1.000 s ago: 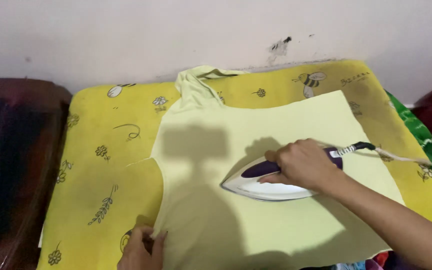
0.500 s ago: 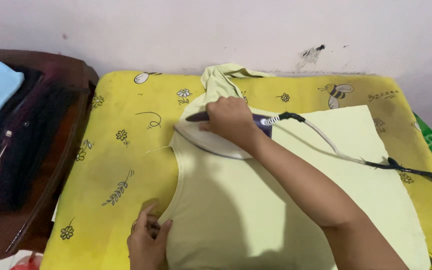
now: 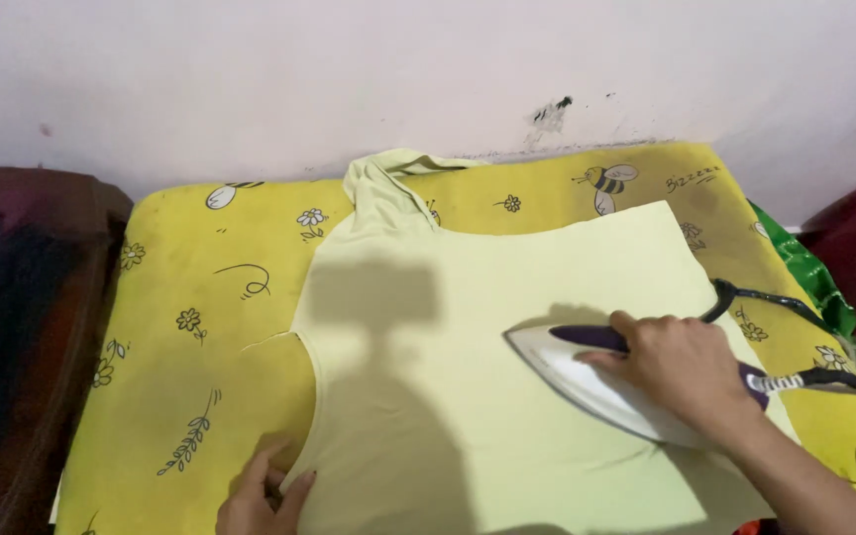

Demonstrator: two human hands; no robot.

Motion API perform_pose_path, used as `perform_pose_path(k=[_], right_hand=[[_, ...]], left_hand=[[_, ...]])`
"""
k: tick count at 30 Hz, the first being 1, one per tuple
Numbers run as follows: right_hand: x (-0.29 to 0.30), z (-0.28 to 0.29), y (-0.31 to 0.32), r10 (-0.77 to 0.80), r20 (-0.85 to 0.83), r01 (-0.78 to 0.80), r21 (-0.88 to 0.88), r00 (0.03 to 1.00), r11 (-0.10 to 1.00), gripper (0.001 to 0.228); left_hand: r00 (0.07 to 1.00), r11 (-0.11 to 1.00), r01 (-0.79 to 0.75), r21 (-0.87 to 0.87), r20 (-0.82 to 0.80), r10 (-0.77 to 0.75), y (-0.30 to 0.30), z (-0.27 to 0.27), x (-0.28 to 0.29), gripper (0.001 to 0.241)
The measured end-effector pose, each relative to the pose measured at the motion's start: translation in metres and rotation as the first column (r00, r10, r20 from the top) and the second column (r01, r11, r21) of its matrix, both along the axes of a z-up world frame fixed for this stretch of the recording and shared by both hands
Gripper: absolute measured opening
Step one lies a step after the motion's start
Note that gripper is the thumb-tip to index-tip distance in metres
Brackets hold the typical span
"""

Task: The person irons a light yellow t-shirt on a yellow patterned ironing board. They smooth the fabric, iron the front and back, fold the sleeves and body, and then flip the shirt to iron the folded edges before placing it aside.

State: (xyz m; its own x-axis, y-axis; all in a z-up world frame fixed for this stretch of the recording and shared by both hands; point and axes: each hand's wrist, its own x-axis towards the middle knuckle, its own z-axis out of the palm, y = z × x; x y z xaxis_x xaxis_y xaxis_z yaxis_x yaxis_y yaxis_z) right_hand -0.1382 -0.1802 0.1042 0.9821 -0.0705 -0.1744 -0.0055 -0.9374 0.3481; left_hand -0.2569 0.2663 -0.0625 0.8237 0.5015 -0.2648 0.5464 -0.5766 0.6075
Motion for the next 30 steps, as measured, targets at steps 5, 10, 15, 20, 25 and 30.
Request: perform_pose_path(k=[5,10,15,20,25,30], right_hand=[[0.078,0.011,-0.093,-0.302,0.055,0.306,-0.072,0.952,0.949,0.077],[0.125,0.008,-0.154,-0.433,0.114,0.431,0.042,0.894,0.901,0.080],[0.066,0.035,-0.114,-0.201,-0.166,0.203,-0.007,0.965,0.979,0.059],[-0.038,-0.026,-0.161,0.115,-0.245,-0.146,-0.115,0.963,0.983,0.061],[-0.077,-0.033,-0.146,0.035,-0.078,-0.055,-0.268,0.996,0.962,0.063],[-0.043,-0.005,-0.046,0.108,-0.138,-0.124,-0.113,0.984,0.986,0.059]], left_hand=[[0.972,0.985,0.006,-0.175,0.232,0.035,0.004,-0.012,-0.001,0.053],[0.943,0.939,-0.017,-0.344,0.307,0.129,0.007,-0.018,-0.007,0.053],[0.961,0.913,-0.059,-0.404,0.223,0.161,0.017,-0.033,-0.008,0.066],[0.942,0.866,-0.140,-0.479,0.205,0.265,-0.006,0.013,-0.013,0.069],[0.964,0.931,-0.110,-0.347,0.190,0.185,-0.017,0.046,-0.022,0.090],[0.947,0.809,-0.129,-0.573,0.170,0.272,-0.031,0.045,-0.035,0.084]])
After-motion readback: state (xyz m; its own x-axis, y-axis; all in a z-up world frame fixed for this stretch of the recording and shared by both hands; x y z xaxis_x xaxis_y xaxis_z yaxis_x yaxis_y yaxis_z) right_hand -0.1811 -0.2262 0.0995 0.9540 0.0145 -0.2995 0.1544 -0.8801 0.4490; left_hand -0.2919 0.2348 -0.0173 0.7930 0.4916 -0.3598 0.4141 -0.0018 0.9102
